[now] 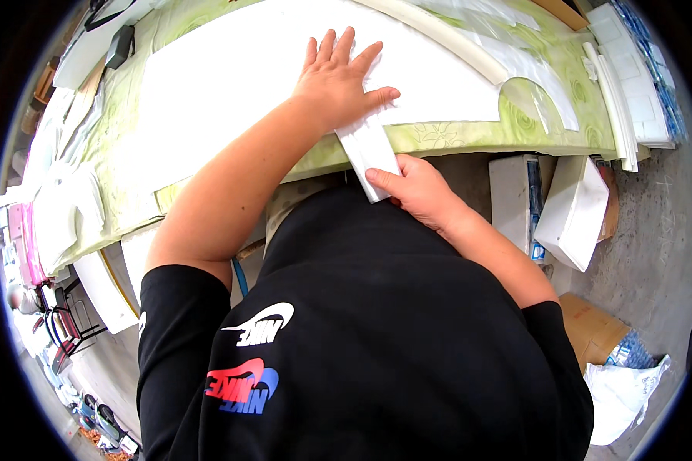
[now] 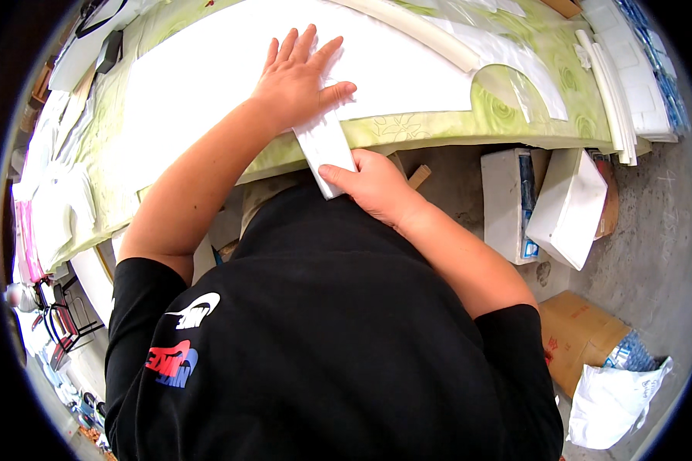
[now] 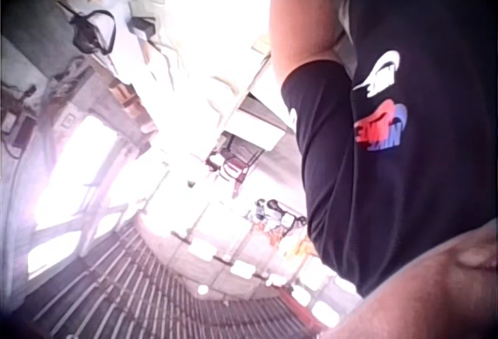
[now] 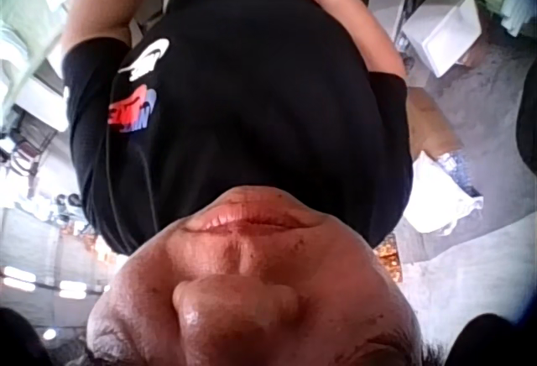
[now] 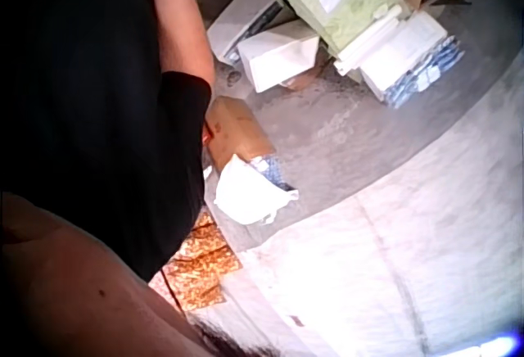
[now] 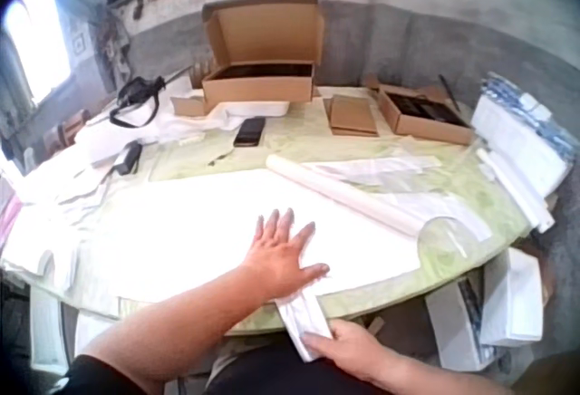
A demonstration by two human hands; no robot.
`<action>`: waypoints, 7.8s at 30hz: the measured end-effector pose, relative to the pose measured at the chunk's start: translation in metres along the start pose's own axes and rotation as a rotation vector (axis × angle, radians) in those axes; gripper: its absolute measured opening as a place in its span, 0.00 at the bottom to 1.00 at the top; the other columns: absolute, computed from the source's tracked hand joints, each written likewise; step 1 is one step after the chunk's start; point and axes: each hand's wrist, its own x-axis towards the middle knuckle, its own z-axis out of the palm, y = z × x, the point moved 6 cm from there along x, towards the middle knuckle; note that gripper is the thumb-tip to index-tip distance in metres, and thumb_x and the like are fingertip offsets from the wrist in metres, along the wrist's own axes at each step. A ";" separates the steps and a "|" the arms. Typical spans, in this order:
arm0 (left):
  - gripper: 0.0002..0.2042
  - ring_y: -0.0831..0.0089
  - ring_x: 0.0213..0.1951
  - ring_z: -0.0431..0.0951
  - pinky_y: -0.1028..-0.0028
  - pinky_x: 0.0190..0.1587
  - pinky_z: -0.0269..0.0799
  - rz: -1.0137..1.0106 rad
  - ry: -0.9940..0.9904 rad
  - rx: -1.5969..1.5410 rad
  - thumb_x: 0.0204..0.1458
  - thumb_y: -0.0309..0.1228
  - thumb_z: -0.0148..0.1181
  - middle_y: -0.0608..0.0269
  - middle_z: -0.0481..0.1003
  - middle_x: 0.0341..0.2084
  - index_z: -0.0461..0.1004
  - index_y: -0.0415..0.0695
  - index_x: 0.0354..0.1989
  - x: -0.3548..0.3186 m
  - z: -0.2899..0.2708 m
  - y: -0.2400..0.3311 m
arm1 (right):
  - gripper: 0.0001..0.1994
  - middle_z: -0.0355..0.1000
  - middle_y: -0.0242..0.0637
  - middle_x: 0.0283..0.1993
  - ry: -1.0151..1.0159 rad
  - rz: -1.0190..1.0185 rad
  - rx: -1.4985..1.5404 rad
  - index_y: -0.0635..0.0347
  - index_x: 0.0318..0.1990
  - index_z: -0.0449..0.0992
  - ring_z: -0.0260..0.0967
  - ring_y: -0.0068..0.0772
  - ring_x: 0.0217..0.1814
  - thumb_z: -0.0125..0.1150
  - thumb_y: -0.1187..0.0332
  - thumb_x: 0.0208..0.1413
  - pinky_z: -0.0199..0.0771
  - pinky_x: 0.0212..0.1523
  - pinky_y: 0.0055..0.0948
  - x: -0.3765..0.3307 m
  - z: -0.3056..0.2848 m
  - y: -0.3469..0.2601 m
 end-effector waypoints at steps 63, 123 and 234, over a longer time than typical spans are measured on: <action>0.45 0.58 0.55 0.75 0.55 0.65 0.64 0.093 0.093 -0.675 0.48 0.28 0.72 0.62 0.79 0.47 0.54 0.42 0.75 -0.096 -0.037 -0.026 | 0.10 0.77 0.40 0.47 -0.002 -0.777 -0.667 0.61 0.48 0.80 0.74 0.40 0.50 0.66 0.71 0.60 0.75 0.50 0.35 0.045 -0.021 -0.090; 0.10 0.59 0.53 0.76 0.58 0.61 0.67 0.163 0.095 -0.570 0.53 0.28 0.63 0.65 0.81 0.48 0.84 0.46 0.43 -0.075 -0.027 -0.006 | 0.12 0.77 0.32 0.41 0.374 -1.029 -0.966 0.55 0.40 0.77 0.71 0.44 0.46 0.69 0.72 0.47 0.68 0.49 0.42 0.002 -0.024 -0.071; 0.23 0.58 0.74 0.59 0.57 0.77 0.48 -0.478 0.068 0.083 0.65 0.28 0.46 0.60 0.64 0.72 0.68 0.51 0.69 -0.245 -0.083 -0.318 | 0.14 0.73 0.37 0.44 -0.173 -0.886 -0.548 0.60 0.49 0.77 0.70 0.27 0.37 0.63 0.80 0.56 0.74 0.37 0.24 0.043 0.112 -0.090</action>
